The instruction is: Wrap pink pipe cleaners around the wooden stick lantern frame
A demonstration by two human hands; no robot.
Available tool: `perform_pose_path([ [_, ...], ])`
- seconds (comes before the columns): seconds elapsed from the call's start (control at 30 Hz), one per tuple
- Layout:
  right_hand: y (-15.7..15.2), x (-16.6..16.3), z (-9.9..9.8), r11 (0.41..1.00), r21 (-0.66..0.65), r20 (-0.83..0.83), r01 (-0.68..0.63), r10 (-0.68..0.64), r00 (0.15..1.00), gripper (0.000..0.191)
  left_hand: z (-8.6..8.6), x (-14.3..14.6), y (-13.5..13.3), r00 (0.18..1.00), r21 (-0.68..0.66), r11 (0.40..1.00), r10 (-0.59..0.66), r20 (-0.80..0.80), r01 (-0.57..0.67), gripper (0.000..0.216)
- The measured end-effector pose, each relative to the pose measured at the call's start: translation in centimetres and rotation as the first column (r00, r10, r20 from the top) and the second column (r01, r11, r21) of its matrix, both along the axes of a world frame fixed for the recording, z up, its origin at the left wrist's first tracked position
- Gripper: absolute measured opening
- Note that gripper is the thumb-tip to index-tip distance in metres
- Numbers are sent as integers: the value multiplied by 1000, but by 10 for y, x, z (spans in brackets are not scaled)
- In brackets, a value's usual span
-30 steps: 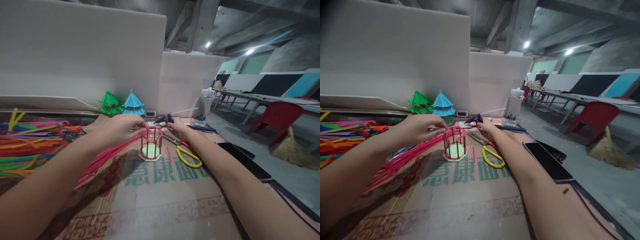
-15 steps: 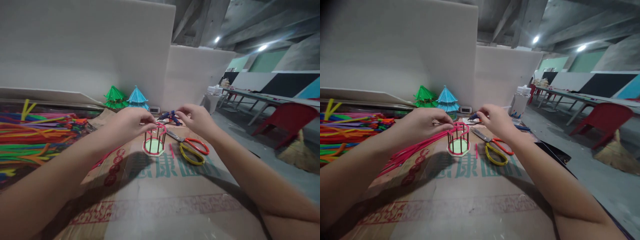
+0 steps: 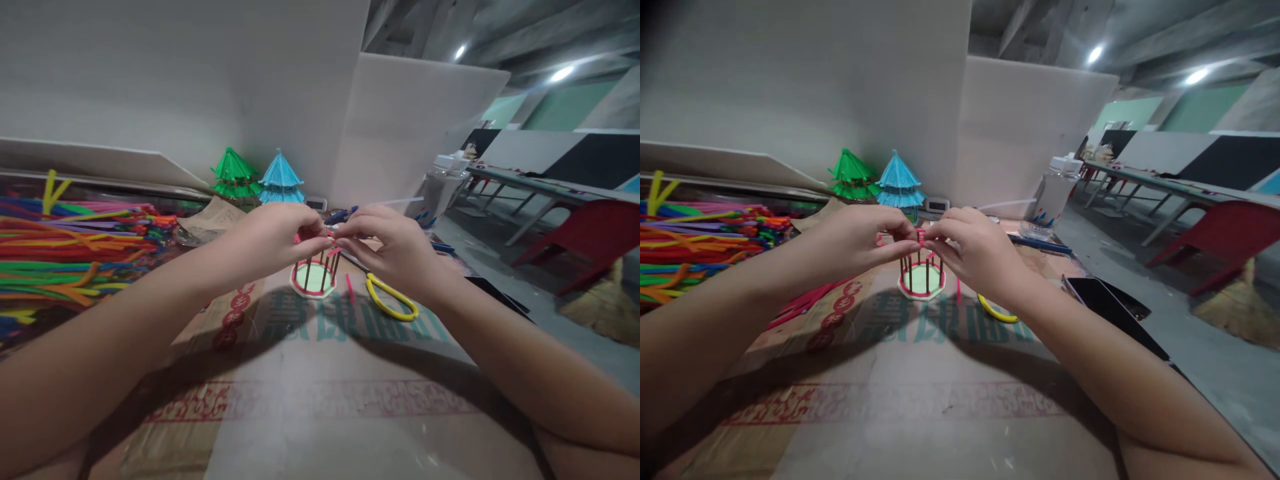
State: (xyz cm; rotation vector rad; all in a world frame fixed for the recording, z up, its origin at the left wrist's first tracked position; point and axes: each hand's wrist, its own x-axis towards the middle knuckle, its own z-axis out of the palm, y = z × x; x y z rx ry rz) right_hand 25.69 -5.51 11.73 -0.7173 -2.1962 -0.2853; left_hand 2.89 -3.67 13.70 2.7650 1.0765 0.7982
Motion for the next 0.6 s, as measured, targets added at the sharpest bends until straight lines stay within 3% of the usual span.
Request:
perform_pose_path([
  [0.2, -5, -2, 5, 981, -193, -25, 12, -17, 1000, 11, 1, 3, -3, 1000, -52, 999, -8, 24, 9, 35],
  [0.4, -5, -4, 3, 988, -148, 27, 53, -50, 998, 8, 4, -3, 2, 1000, -49, 999, -17, -4, 17, 39],
  [0.53, -3, -3, 2, 991, -122, 25, 64, -61, 998, 7, 6, -22, 24, 989, -8, 996, -88, -118, 88, 34],
  [0.6, -1, -2, 1, 988, -136, 23, 72, -69, 997, 7, 4, -31, 36, 979, -54, 993, -111, -171, 103, 35],
])
